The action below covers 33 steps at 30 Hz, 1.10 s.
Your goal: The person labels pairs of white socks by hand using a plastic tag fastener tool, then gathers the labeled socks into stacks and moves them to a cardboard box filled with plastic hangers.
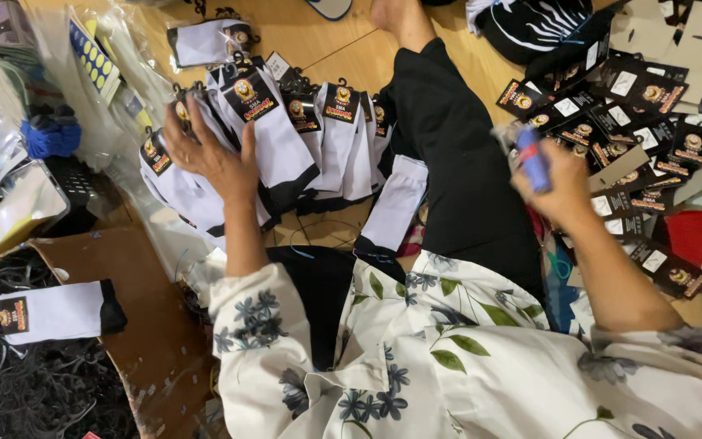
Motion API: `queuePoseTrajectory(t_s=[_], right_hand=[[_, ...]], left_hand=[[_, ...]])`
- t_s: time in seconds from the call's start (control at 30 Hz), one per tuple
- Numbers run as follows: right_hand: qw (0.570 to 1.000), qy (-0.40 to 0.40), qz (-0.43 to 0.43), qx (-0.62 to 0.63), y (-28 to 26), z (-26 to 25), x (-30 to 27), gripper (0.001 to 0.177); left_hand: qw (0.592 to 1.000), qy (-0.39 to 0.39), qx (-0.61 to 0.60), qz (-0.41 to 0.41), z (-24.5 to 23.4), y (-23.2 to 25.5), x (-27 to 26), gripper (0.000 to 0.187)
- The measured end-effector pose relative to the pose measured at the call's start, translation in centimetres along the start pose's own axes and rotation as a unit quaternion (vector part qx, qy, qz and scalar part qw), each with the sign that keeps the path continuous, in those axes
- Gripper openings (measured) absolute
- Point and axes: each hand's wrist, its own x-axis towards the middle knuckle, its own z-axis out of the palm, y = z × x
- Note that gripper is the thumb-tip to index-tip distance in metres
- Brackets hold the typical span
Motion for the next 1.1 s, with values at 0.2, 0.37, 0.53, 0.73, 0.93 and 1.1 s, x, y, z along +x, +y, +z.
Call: queuePoseTrajectory(t_s=[0.2,0.37,0.53,0.73,0.93,1.1], right_hand=[[0.988,0.059,-0.051,0.132,-4.2,2.7,-1.1,0.029],[0.976,0.09,0.081,0.181,-0.7,5.1,-1.3,0.033],[0.972,0.079,0.165,0.15,0.4,5.7,-0.8,0.023],[0.97,0.095,0.155,0.163,1.6,6.3,-0.6,0.02],[0.97,0.109,0.136,0.167,2.3,6.2,-0.4,0.02],[0.974,0.14,0.11,0.142,2.6,6.6,-0.1,0.02]], left_hand=[[0.969,-0.163,-0.02,0.184,5.9,10.5,-16.4,0.057],[0.933,-0.311,-0.045,0.177,7.6,15.3,-22.8,0.058],[0.932,-0.283,-0.03,0.223,11.0,14.2,-25.1,0.033],[0.916,-0.204,-0.07,0.338,10.6,13.8,-24.5,0.028],[0.891,-0.226,-0.039,0.391,10.4,14.7,-24.1,0.033],[0.912,-0.268,-0.067,0.304,13.8,14.0,-25.2,0.026]])
